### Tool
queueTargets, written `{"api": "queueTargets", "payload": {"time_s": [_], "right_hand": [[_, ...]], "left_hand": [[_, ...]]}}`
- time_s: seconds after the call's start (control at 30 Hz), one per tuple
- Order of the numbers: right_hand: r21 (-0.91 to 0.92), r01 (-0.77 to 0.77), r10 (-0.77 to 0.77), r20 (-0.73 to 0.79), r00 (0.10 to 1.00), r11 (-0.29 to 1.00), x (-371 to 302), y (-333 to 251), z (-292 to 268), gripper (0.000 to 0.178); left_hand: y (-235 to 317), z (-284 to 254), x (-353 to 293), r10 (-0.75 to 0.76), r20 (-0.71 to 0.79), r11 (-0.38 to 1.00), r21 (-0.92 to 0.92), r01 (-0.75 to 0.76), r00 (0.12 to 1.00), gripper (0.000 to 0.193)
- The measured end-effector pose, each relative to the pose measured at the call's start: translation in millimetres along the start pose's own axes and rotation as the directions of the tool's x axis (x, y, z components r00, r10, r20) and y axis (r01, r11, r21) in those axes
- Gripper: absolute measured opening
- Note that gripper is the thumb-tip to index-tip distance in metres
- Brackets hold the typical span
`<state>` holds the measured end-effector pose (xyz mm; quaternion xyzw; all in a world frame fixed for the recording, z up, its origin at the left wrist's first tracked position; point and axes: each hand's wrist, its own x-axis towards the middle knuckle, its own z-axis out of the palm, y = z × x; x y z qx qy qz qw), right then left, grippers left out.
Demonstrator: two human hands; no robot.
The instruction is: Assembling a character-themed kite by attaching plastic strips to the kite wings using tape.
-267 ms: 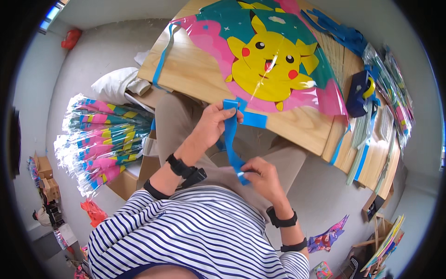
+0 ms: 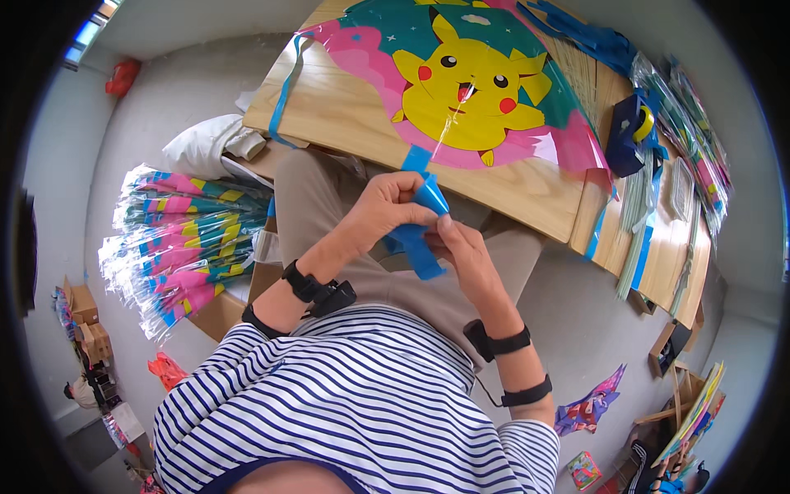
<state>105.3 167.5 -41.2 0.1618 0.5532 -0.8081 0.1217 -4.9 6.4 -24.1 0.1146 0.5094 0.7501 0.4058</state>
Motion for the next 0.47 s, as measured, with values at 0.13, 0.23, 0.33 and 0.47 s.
{"api": "queueTargets", "payload": {"time_s": [0.13, 0.23, 0.33, 0.47], "right_hand": [[0.204, 0.123, -0.107, -0.088, 0.99, 0.971, 10, -11, 17, 0.037], [0.288, 0.156, -0.136, -0.089, 0.987, 0.945, 20, -15, 14, 0.024], [0.314, 0.2, -0.15, -0.174, 0.973, 0.928, 20, -25, 24, 0.013], [0.044, 0.344, -0.312, -0.327, 0.892, 0.938, 21, -30, 7, 0.015]], "left_hand": [[-2, -3, -10, 0.132, -0.054, 0.955, 0.274, -0.112, 0.99, 0.017], [-7, 2, -17, 0.146, -0.068, 0.914, 0.39, -0.108, 0.987, 0.024], [-17, 2, -20, 0.157, -0.053, 0.897, 0.425, -0.12, 0.986, 0.024], [-11, -3, -23, 0.074, -0.179, 0.955, 0.296, -0.018, 0.981, 0.028]]}}
